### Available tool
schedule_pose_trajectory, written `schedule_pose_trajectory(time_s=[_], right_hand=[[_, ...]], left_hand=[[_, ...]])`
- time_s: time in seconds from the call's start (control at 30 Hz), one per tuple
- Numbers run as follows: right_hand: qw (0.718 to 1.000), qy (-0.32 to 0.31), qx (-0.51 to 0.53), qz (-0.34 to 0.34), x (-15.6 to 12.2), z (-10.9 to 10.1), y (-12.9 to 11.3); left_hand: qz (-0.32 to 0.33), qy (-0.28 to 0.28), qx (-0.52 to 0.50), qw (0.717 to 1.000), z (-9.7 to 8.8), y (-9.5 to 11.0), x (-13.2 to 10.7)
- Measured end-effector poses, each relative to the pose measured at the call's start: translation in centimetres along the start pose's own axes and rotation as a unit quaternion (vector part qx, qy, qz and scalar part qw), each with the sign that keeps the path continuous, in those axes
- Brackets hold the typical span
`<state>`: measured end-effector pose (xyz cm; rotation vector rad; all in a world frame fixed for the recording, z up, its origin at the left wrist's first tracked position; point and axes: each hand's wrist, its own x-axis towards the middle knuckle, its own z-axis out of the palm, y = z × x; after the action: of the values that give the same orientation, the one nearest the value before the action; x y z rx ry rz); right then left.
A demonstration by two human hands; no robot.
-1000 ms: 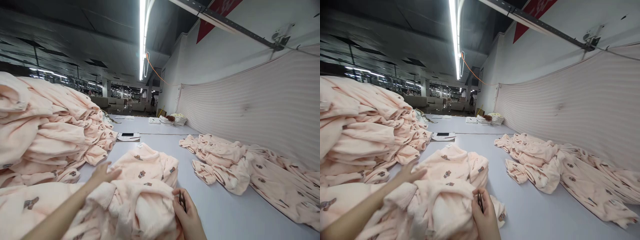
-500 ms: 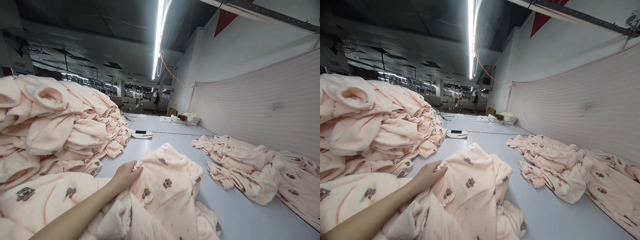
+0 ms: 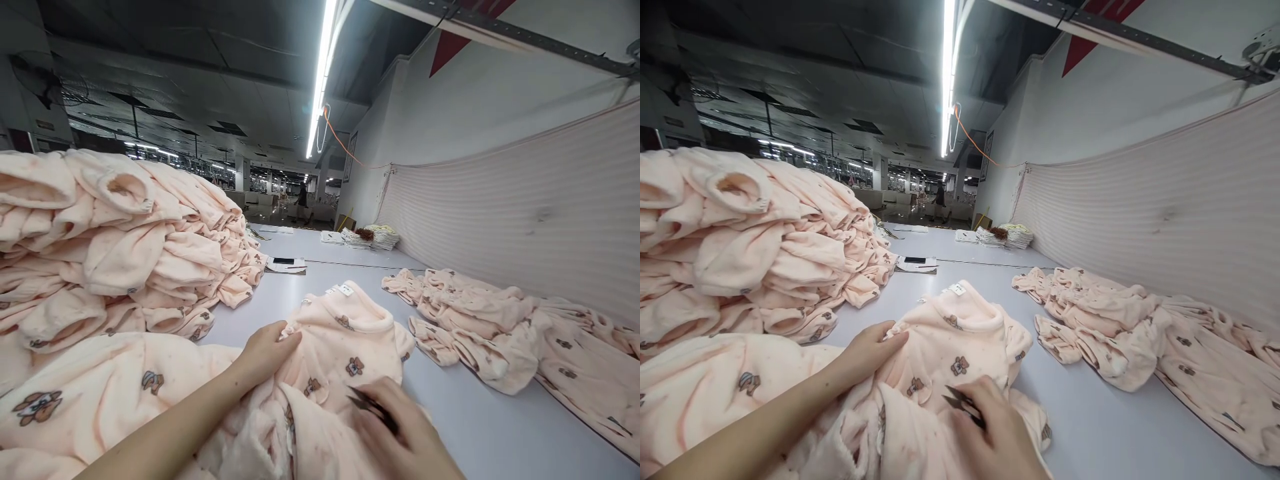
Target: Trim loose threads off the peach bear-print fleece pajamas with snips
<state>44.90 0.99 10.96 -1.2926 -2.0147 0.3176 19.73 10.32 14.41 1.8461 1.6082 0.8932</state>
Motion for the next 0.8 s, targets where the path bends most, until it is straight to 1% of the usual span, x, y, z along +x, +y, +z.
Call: schedule_pose_trajectory(time_s=[0.03,0.1,0.2,0.3,0.4,0.43,0.53,0.6,0.67,0.8], right_hand=[[0.999,-0.002,-0.046,-0.012,0.8,0.9,-0.4],[0.989,0.025,-0.138,-0.038,1.7,3.1,-0.7],[0.968,0.078,-0.219,-0.090,1.4,5.6,-0.3],[0.946,0.139,-0.253,-0.148,0.9,6.7,0.4],[0.931,0.191,-0.261,-0.170,1.1,6.9,0.9],[0.932,0.192,-0.257,-0.167,1.1,6.8,1.0],[0.950,0.136,-0.243,-0.138,1.1,6.3,0.9],[0.959,0.110,-0.237,-0.110,1.0,6.0,0.8],[0.964,0.112,-0.225,-0.092,1.0,5.9,0.7],[0.972,0.107,-0.187,-0.095,1.6,5.9,0.3]], left_hand=[[-0.004,0.002,-0.002,1.000,0.1,0.0,-0.2],[-0.011,0.001,-0.009,1.000,0.3,-0.1,-0.5],[-0.015,-0.004,-0.020,1.000,0.5,-0.1,-0.8],[-0.019,-0.007,-0.030,0.999,0.5,0.1,-0.9],[-0.023,-0.009,-0.040,0.999,0.5,0.2,-0.9],[-0.024,-0.010,-0.043,0.999,0.5,0.3,-1.0],[-0.027,-0.009,-0.051,0.998,0.4,0.3,-1.1],[-0.028,-0.010,-0.056,0.998,0.4,0.3,-1.3],[-0.028,-0.011,-0.061,0.998,0.4,0.3,-1.5],[-0.027,-0.008,-0.063,0.998,0.6,0.1,-1.6]])
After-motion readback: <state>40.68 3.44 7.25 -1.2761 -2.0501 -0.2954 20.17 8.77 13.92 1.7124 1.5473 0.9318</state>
